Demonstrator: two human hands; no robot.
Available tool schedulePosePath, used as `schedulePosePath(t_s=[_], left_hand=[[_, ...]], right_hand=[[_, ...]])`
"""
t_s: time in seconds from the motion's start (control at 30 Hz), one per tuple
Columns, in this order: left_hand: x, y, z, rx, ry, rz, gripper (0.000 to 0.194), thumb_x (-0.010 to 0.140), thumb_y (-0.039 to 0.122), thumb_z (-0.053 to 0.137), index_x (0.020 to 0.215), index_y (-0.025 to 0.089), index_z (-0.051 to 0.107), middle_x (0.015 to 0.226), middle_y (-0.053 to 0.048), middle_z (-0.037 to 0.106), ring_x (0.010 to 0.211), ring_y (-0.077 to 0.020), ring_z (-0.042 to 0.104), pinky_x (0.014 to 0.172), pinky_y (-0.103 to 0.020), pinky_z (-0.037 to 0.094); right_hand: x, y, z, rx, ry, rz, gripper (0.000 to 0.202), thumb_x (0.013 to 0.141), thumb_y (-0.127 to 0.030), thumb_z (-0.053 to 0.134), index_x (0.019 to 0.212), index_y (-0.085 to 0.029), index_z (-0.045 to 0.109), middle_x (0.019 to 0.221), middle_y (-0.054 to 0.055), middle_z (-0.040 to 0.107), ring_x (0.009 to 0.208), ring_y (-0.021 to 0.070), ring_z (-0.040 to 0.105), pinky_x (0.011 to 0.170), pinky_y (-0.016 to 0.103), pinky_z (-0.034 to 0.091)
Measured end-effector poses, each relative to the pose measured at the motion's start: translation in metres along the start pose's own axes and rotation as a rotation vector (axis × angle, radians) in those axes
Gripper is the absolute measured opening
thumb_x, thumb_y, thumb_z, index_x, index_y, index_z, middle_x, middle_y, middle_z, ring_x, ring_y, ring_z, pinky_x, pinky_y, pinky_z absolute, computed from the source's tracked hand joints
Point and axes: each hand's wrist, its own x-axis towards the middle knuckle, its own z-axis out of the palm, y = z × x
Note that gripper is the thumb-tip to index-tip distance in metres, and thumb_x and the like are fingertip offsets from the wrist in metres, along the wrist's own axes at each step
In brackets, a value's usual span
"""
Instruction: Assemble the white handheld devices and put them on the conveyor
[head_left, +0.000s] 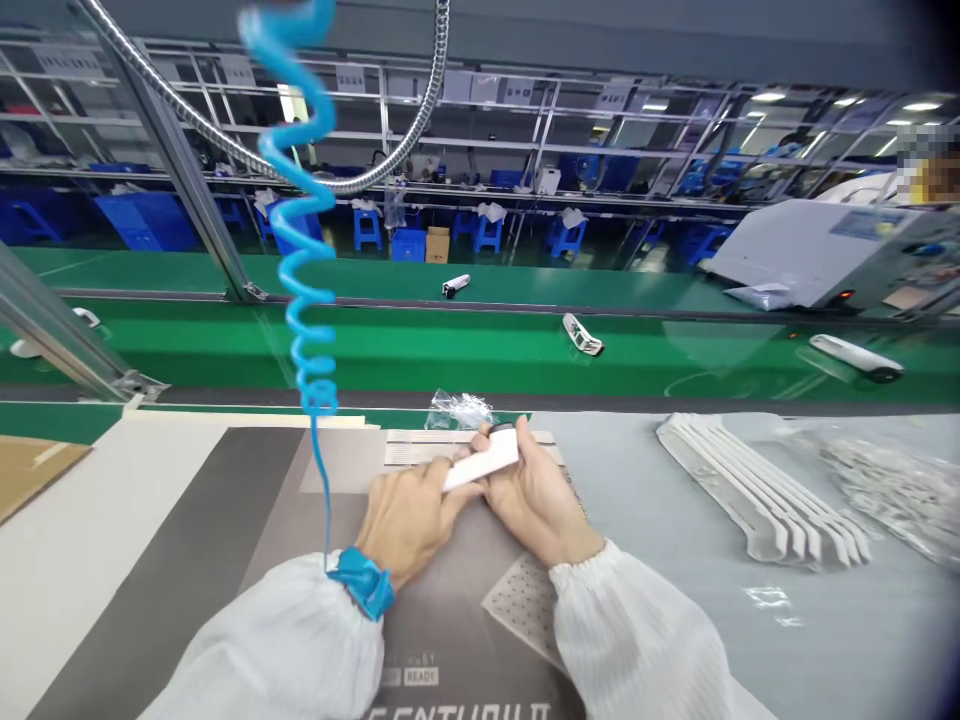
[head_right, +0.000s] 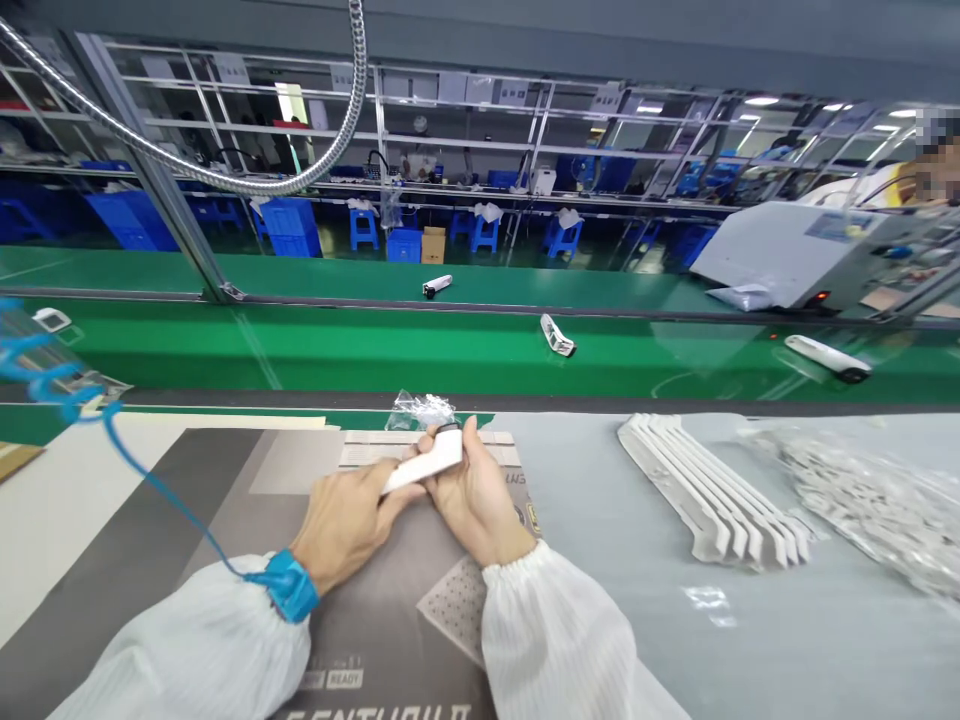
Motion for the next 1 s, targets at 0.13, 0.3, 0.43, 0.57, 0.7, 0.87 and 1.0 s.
schedulePosePath(t_s=[0.13, 0.3, 0.43, 0.57, 0.7, 0.87, 1.0], left_hand=[[-0.001, -0.006, -0.004, -0.119, 0.274, 0.071, 0.053, 0.092, 0.05, 0.053, 0.137, 0.022, 0.048, 0.129, -0.012, 0.063, 0.117, -0.0288, 0.059, 0.098, -0.044, 0.046], [0.0, 0.007, 0.0, -0.057, 0.342, 0.18, 0.039, 0.099, 0.038, 0.043, 0.132, 0.022, 0.055, 0.126, -0.013, 0.065, 0.117, -0.0282, 0.06, 0.1, -0.043, 0.045], [0.003, 0.006, -0.001, -0.054, 0.27, 0.142, 0.041, 0.098, 0.042, 0.044, 0.132, 0.02, 0.053, 0.125, -0.014, 0.065, 0.114, -0.0298, 0.061, 0.096, -0.045, 0.047], [0.006, -0.019, -0.018, -0.123, 0.037, -0.002, 0.047, 0.089, 0.048, 0.059, 0.13, 0.025, 0.055, 0.119, -0.009, 0.069, 0.107, -0.0287, 0.065, 0.088, -0.04, 0.05], [0.027, -0.059, -0.058, -0.293, -0.088, -0.336, 0.037, 0.088, 0.049, 0.059, 0.11, 0.019, 0.062, 0.086, -0.007, 0.074, 0.073, -0.0217, 0.07, 0.064, -0.03, 0.052], [0.089, -0.109, -0.105, -0.116, 0.15, -0.551, 0.031, 0.091, 0.025, 0.056, 0.122, 0.023, 0.055, 0.095, -0.005, 0.073, 0.079, -0.0178, 0.069, 0.071, -0.028, 0.051], [0.122, -0.142, -0.11, 0.049, 0.271, -0.656, 0.036, 0.078, 0.008, 0.065, 0.112, 0.021, 0.062, 0.107, -0.008, 0.072, 0.106, -0.0237, 0.065, 0.093, -0.034, 0.046]], right_hand=[[-0.004, 0.013, 0.013, -0.045, -0.147, 0.007, 0.033, 0.089, -0.054, 0.059, 0.099, -0.023, 0.065, 0.109, 0.005, 0.067, 0.112, 0.0228, 0.06, 0.098, 0.039, 0.047], [-0.004, 0.032, 0.02, -0.009, -0.024, -0.037, 0.032, 0.081, -0.051, 0.07, 0.093, -0.021, 0.068, 0.101, 0.007, 0.07, 0.114, 0.0253, 0.06, 0.099, 0.042, 0.049], [0.001, 0.032, 0.013, -0.018, 0.013, -0.008, 0.033, 0.082, -0.052, 0.069, 0.091, -0.02, 0.07, 0.1, 0.008, 0.071, 0.113, 0.0264, 0.061, 0.098, 0.042, 0.052], [0.008, 0.025, -0.001, -0.053, 0.062, 0.002, 0.035, 0.086, -0.052, 0.064, 0.099, -0.02, 0.07, 0.108, 0.007, 0.071, 0.113, 0.0248, 0.063, 0.098, 0.04, 0.054], [0.011, 0.02, -0.005, -0.093, 0.181, 0.038, 0.028, 0.087, -0.042, 0.067, 0.103, -0.019, 0.069, 0.125, 0.009, 0.067, 0.114, 0.0237, 0.065, 0.101, 0.037, 0.054], [0.008, 0.019, -0.002, -0.132, 0.195, 0.037, 0.021, 0.081, -0.027, 0.074, 0.1, -0.019, 0.071, 0.123, 0.009, 0.069, 0.109, 0.0221, 0.067, 0.102, 0.033, 0.054], [0.01, 0.02, -0.005, -0.153, 0.199, 0.036, 0.022, 0.076, -0.024, 0.078, 0.098, -0.021, 0.073, 0.122, 0.006, 0.07, 0.108, 0.0211, 0.068, 0.104, 0.033, 0.052]])
